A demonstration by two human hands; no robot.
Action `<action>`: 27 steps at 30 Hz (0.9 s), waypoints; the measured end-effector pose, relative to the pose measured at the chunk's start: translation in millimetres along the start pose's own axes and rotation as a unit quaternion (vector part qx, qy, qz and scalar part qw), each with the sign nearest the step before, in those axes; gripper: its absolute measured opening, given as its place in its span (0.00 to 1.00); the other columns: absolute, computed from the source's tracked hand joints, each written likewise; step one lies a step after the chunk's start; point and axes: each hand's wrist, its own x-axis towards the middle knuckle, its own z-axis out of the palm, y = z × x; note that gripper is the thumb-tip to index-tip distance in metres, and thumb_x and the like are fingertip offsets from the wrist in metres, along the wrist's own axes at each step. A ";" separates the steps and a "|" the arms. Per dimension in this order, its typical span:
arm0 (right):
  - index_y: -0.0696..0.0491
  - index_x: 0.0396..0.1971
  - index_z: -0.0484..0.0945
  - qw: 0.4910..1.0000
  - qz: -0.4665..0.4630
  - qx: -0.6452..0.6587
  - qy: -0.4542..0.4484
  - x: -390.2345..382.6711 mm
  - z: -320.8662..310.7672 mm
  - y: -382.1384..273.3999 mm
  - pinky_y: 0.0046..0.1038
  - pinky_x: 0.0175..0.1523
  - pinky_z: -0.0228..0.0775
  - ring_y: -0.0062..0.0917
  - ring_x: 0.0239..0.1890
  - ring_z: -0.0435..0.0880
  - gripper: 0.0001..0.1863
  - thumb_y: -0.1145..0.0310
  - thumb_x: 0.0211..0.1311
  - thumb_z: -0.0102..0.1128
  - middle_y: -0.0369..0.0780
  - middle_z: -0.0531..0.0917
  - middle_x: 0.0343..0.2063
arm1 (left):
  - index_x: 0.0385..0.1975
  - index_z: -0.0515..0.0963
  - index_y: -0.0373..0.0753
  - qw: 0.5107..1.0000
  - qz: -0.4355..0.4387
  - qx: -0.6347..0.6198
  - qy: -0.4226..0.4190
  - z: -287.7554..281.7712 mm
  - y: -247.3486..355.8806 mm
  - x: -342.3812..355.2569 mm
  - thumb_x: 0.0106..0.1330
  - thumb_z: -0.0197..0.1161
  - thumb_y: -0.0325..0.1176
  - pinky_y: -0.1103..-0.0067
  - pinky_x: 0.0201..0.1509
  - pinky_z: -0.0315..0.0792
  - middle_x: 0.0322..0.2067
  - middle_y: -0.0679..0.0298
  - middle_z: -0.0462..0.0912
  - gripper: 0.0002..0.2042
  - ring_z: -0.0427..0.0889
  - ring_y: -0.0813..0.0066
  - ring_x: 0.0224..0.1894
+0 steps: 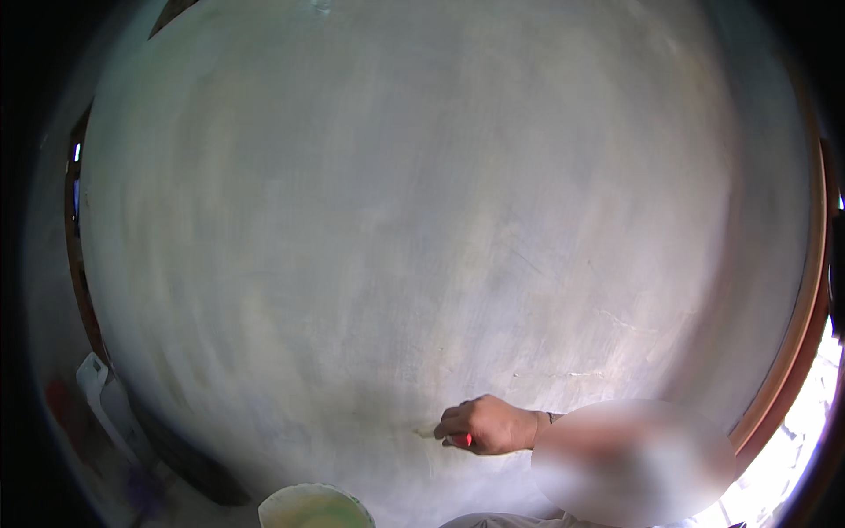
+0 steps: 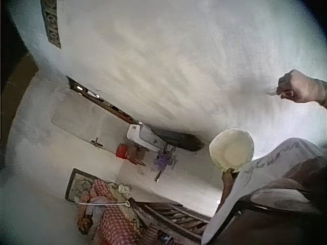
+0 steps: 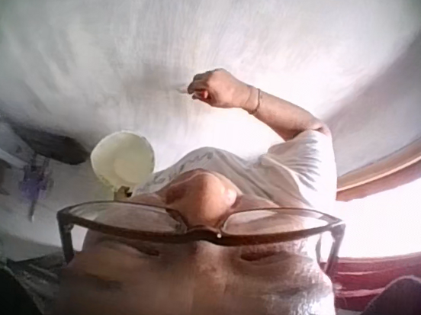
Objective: The person holds a small container of white paint in their left hand and uses a paintbrush in their right hand to apply paint to the ceiling. They repeatedly dip the brush into the container and spread the paint across the ceiling surface in broad strokes.
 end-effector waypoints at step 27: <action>0.50 0.41 0.84 0.929 0.339 0.078 0.127 -194.0 140.4 34.2 0.40 0.46 0.77 0.39 0.42 0.84 0.11 0.73 0.61 0.57 0.39 0.84 0.42 | 0.40 0.81 0.35 0.991 -0.037 0.037 -0.126 -47.2 -12.6 14.6 0.70 0.59 0.36 0.73 0.42 0.73 0.32 0.61 0.82 0.11 0.77 0.72 0.34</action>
